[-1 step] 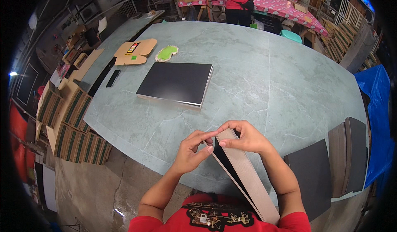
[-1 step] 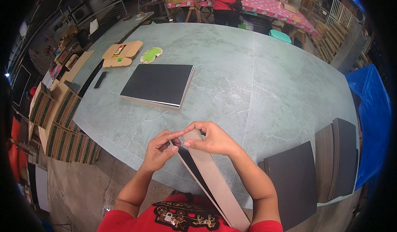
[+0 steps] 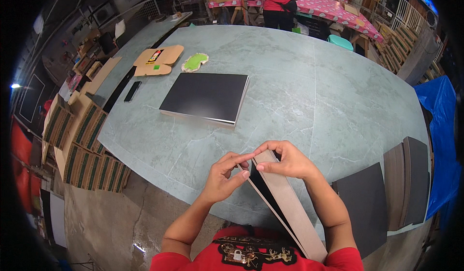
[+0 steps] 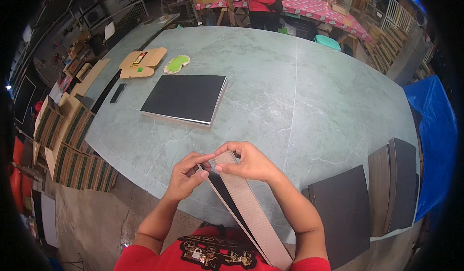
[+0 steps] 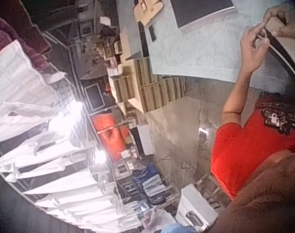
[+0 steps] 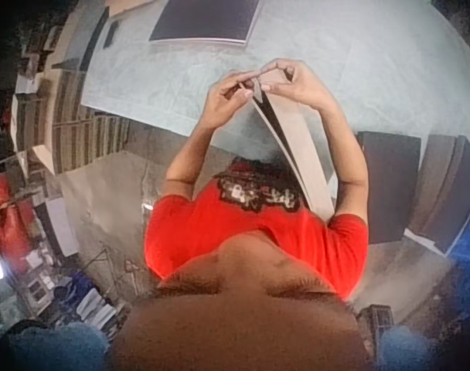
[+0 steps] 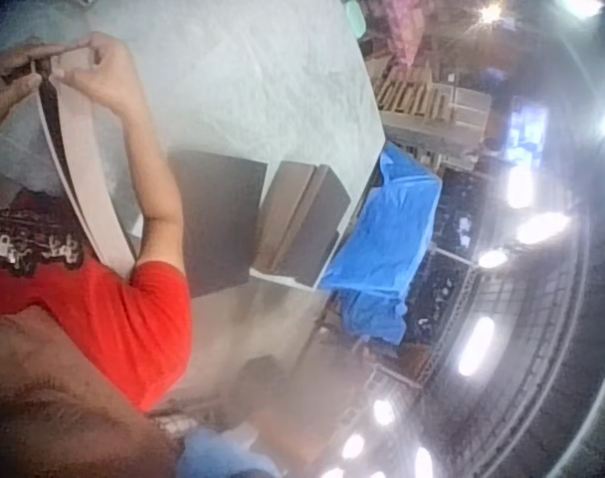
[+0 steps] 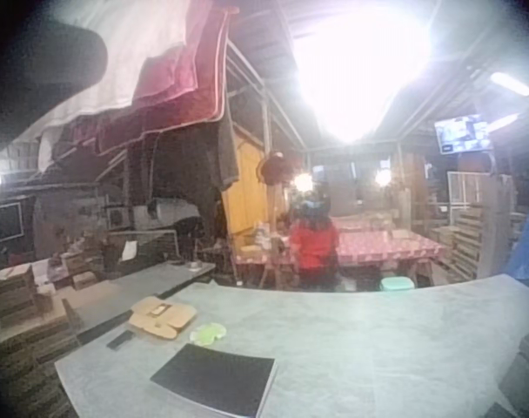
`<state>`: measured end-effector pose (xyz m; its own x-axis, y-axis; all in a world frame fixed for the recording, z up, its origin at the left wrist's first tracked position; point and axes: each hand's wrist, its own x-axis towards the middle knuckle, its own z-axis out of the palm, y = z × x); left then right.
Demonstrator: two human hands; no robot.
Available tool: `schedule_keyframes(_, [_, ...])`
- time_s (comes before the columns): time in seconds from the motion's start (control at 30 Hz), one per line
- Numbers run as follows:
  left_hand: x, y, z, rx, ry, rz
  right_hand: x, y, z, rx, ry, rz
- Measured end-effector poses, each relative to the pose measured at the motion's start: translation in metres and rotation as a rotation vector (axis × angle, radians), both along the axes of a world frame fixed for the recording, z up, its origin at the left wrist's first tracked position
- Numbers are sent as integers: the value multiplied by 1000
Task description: The person organizes and stacks black boards on a large table, handling them one by one to align them into stacks.
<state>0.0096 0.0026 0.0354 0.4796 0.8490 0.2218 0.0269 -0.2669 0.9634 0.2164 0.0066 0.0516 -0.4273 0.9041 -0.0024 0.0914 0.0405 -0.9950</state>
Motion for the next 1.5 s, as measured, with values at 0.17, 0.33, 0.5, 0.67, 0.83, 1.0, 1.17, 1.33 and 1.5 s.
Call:
schedule_keyframes(0.17, [-4, -1, 3, -18, -21, -42, 1, 1, -1, -3, -19, 12])
schedule_keyframes(0.33, [-7, 0, -25, 23, -194, 33, -4, 0, -5, 30, 24, -25])
schedule_keyframes(0.5, [3, -9, -3, -231, -164, 84, -1, -1, -3, 21, -65, -60])
schedule_keyframes(0.67, [1, 1, -5, -99, -31, -29, 0, -1, -1, -22, -89, -54])
schedule_keyframes(0.83, [2, 1, -4, -83, -48, -29, 2, 0, -3, -15, -103, -41])
schedule_keyframes(1.0, [0, 0, -3, -61, -17, -13, 2, 0, -5, -12, -20, -31])
schedule_keyframes(1.17, [-1, 0, -2, -59, -24, -22, 2, 0, -8, -5, 3, -49])
schedule_keyframes(1.33, [-3, -1, -2, -68, -31, -23, 0, 0, -9, -1, 61, -54])
schedule_keyframes(1.5, [-4, -1, -4, -91, -45, -25, 2, 0, -9, -6, 12, -53])
